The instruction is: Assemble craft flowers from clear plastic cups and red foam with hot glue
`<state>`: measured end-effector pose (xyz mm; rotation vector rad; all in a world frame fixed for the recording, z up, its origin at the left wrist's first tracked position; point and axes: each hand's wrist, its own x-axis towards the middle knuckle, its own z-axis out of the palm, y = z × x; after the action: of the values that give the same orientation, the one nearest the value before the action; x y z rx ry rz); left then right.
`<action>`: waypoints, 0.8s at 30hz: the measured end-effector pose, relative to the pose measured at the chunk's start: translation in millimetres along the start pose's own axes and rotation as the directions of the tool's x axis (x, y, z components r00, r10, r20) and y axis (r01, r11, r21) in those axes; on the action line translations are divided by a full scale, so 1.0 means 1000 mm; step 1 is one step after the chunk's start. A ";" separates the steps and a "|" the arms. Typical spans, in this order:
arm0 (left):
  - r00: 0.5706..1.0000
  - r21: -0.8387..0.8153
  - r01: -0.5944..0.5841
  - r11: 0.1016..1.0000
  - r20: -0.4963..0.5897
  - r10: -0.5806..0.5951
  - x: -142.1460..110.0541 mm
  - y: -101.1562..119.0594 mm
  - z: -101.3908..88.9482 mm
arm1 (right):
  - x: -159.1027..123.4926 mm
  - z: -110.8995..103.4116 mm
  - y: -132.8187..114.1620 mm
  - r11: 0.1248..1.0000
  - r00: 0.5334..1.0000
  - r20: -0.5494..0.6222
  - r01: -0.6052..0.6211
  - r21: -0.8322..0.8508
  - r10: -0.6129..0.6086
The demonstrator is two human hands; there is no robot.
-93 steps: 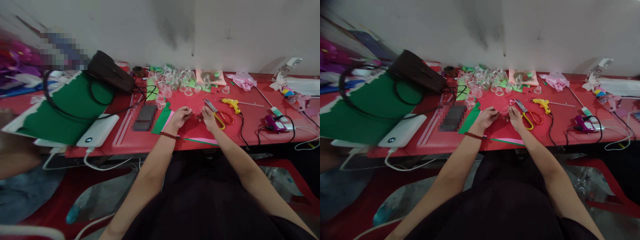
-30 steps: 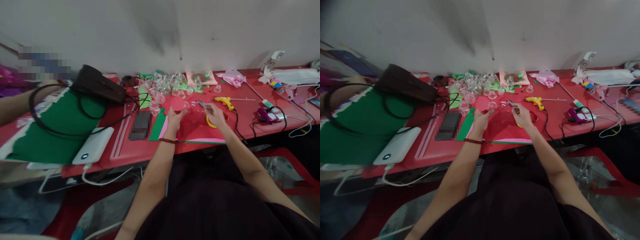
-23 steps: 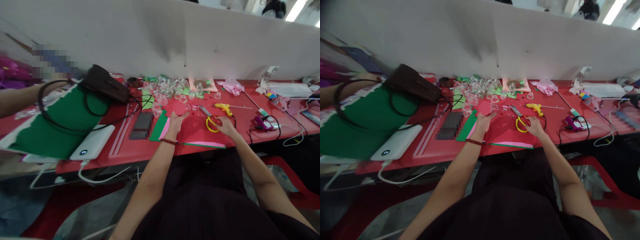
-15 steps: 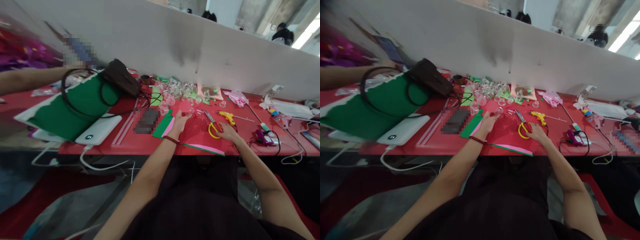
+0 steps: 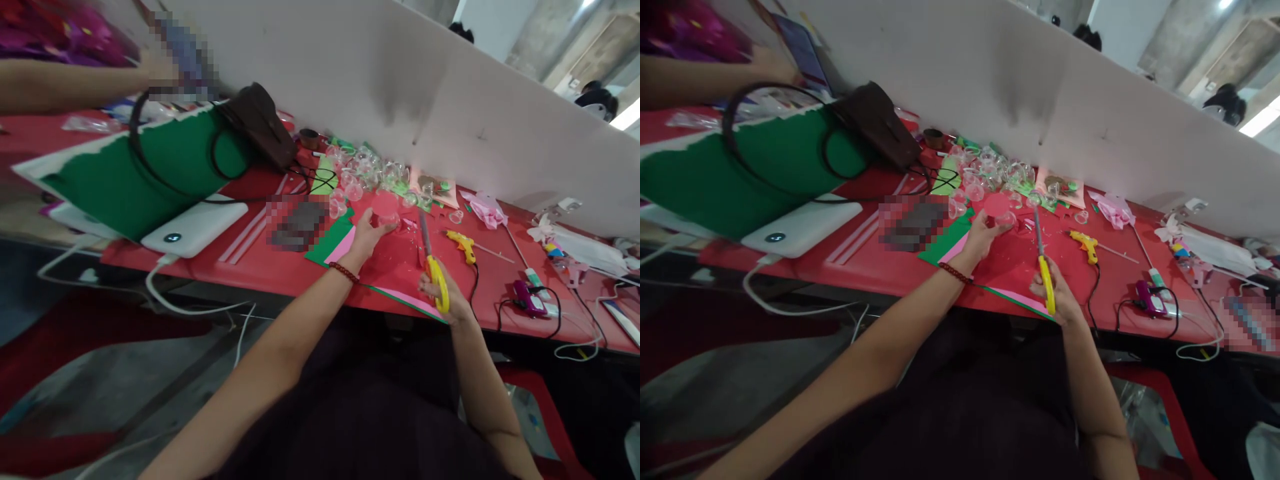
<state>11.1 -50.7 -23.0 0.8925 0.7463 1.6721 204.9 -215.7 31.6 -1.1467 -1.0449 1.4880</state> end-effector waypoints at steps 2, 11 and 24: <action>1.000 -0.038 -0.013 0.999 0.014 0.014 0.001 0.002 0.000 | -0.006 0.016 0.003 0.997 0.996 0.037 -0.078 0.027 0.077; 0.993 -0.099 -0.096 0.990 -0.084 0.087 0.001 0.009 0.002 | -0.003 0.028 0.005 0.989 0.991 -0.002 -0.132 0.067 0.133; 0.998 -0.089 -0.017 0.996 0.063 0.022 -0.005 0.010 0.004 | 0.012 0.026 0.010 0.990 0.994 -0.011 -0.109 0.094 0.110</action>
<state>10.4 -57.6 -13.5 0.8887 0.6170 1.6729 176.8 -207.7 24.6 -1.1639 -0.9041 1.5941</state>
